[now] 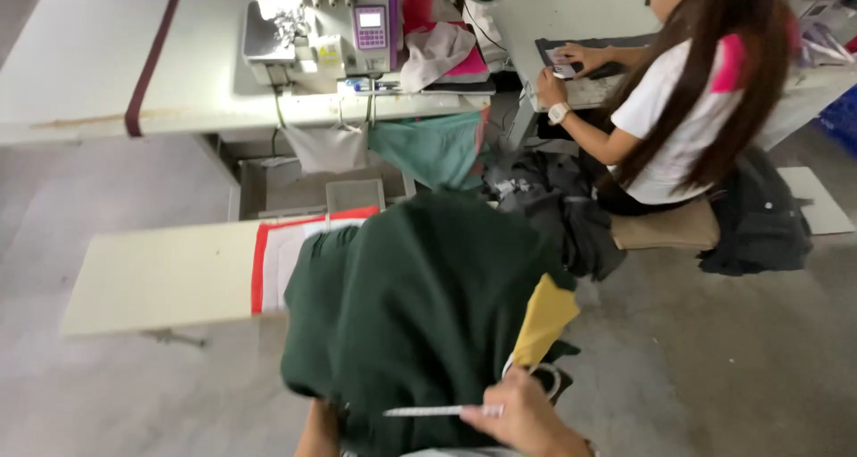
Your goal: Folding and organizing large pieces of green fabric on a work table in a sewing factory.
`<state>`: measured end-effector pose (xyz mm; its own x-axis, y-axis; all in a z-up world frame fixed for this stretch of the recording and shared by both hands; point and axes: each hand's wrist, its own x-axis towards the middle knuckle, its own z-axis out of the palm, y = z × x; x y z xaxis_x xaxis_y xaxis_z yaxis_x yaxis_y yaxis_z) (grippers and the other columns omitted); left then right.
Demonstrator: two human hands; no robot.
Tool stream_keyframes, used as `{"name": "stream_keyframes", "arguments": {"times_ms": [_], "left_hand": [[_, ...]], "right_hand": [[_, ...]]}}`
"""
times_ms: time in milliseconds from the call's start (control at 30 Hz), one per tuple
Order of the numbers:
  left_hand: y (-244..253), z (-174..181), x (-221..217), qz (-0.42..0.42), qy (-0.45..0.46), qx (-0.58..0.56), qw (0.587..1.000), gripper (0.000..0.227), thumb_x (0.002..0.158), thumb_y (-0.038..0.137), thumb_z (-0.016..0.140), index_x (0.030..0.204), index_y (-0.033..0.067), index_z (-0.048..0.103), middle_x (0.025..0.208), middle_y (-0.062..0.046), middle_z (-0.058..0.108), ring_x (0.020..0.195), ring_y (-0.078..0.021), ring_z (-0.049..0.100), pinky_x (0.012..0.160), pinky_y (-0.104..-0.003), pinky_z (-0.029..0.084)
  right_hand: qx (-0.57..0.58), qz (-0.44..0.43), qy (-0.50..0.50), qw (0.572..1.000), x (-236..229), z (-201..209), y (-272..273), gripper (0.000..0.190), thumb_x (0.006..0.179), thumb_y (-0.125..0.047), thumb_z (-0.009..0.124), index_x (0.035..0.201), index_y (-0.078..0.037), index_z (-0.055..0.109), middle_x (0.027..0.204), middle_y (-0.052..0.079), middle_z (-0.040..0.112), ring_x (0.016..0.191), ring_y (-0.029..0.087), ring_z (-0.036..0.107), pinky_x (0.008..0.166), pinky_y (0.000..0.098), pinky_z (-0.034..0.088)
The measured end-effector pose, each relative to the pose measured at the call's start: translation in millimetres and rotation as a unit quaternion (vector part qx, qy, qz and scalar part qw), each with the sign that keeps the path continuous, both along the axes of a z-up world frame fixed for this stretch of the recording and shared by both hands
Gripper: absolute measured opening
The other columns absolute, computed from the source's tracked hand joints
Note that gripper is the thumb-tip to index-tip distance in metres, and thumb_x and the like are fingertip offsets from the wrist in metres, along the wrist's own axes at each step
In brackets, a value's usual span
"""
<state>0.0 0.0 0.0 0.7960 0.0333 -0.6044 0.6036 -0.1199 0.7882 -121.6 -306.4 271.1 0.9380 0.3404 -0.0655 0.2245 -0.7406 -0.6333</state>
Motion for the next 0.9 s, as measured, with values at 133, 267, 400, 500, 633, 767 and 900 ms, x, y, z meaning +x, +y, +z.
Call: {"name": "stream_keyframes", "arguments": {"times_ms": [133, 267, 400, 500, 633, 767, 900], "left_hand": [[20.9, -18.5, 156.9, -0.032, -0.037, 0.021, 0.999, 0.061, 0.104, 0.047, 0.030, 0.146, 0.0072, 0.048, 0.152, -0.015, 0.047, 0.141, -0.0247, 0.041, 0.121, -0.042, 0.023], [9.5, -46.7, 256.5, -0.061, -0.031, 0.030, 0.997, 0.064, 0.104, 0.049, 0.029, 0.150, 0.0077, 0.046, 0.156, -0.014, 0.045, 0.145, -0.0237, 0.040, 0.125, -0.041, 0.021], [-21.3, -72.1, 273.3, -0.091, 0.020, 0.035, 0.995, 0.066, 0.105, 0.051, 0.028, 0.152, 0.0080, 0.045, 0.159, -0.013, 0.044, 0.148, -0.0230, 0.038, 0.128, -0.040, 0.020], [-40.8, -61.2, 275.8, -0.111, 0.070, 0.116, 0.985, 0.082, 0.092, 0.060, 0.053, 0.160, 0.0195, 0.032, 0.151, -0.021, 0.052, 0.143, -0.0349, 0.048, 0.121, -0.039, 0.032], [-48.1, -54.8, 266.6, -0.200, 0.125, 0.192, 0.953, 0.084, 0.096, 0.064, 0.035, 0.164, 0.0202, 0.010, 0.157, -0.033, 0.033, 0.145, -0.0516, 0.035, 0.123, -0.054, 0.023], [-64.8, 27.8, 271.7, -0.324, 0.154, 0.378, 0.854, 0.075, 0.105, 0.070, 0.019, 0.166, 0.0282, 0.014, 0.154, -0.027, 0.041, 0.144, -0.0475, 0.044, 0.120, -0.055, 0.032], [-83.1, -12.0, 279.9, -0.133, 0.078, 0.498, 0.853, 0.093, 0.091, 0.045, 0.072, 0.165, 0.0224, 0.020, 0.160, -0.026, 0.025, 0.138, -0.0568, 0.035, 0.093, -0.087, 0.034]], "right_hand": [[0.060, -0.090, -0.115, 0.987, 143.9, 4.6, -2.5, 0.067, 0.083, -0.036, 0.094, 0.057, -0.016, 0.036, 0.052, -0.006, 0.033, 0.052, 0.010, 0.030, 0.061, 0.0302, 0.036], [0.029, -0.148, -0.057, 0.987, 268.2, -79.8, -50.0, 0.072, 0.087, -0.043, 0.089, 0.059, -0.016, 0.028, 0.059, -0.006, 0.023, 0.059, 0.007, 0.026, 0.050, 0.0348, 0.021], [-0.140, -0.095, 0.125, 0.978, 367.1, -204.4, -90.9, 0.066, 0.096, -0.067, 0.056, 0.058, -0.015, 0.044, 0.057, 0.006, 0.060, 0.067, 0.030, 0.068, 0.075, 0.0415, 0.039], [-0.107, -0.167, 0.240, 0.950, 415.6, -226.1, -116.3, 0.072, 0.085, -0.074, 0.065, 0.054, -0.019, 0.033, 0.052, 0.001, 0.035, 0.058, 0.011, 0.045, 0.064, 0.0342, 0.035], [0.015, -0.153, 0.268, 0.951, 414.4, -231.5, -132.0, 0.068, 0.082, -0.060, 0.082, 0.059, -0.019, 0.033, 0.058, -0.009, 0.029, 0.060, 0.005, 0.034, 0.058, 0.0275, 0.028], [0.137, -0.076, 0.284, 0.946, 418.0, -244.3, -155.4, 0.029, 0.070, -0.034, 0.093, 0.075, -0.015, 0.072, 0.067, 0.000, 0.070, 0.070, 0.017, 0.060, 0.068, 0.0324, 0.048], [0.200, -0.171, 0.106, 0.959, 425.7, -220.2, -183.8, 0.031, 0.074, 0.002, 0.081, 0.101, -0.013, 0.083, 0.103, 0.010, 0.069, 0.095, 0.028, 0.067, 0.086, 0.0348, 0.054]]}}
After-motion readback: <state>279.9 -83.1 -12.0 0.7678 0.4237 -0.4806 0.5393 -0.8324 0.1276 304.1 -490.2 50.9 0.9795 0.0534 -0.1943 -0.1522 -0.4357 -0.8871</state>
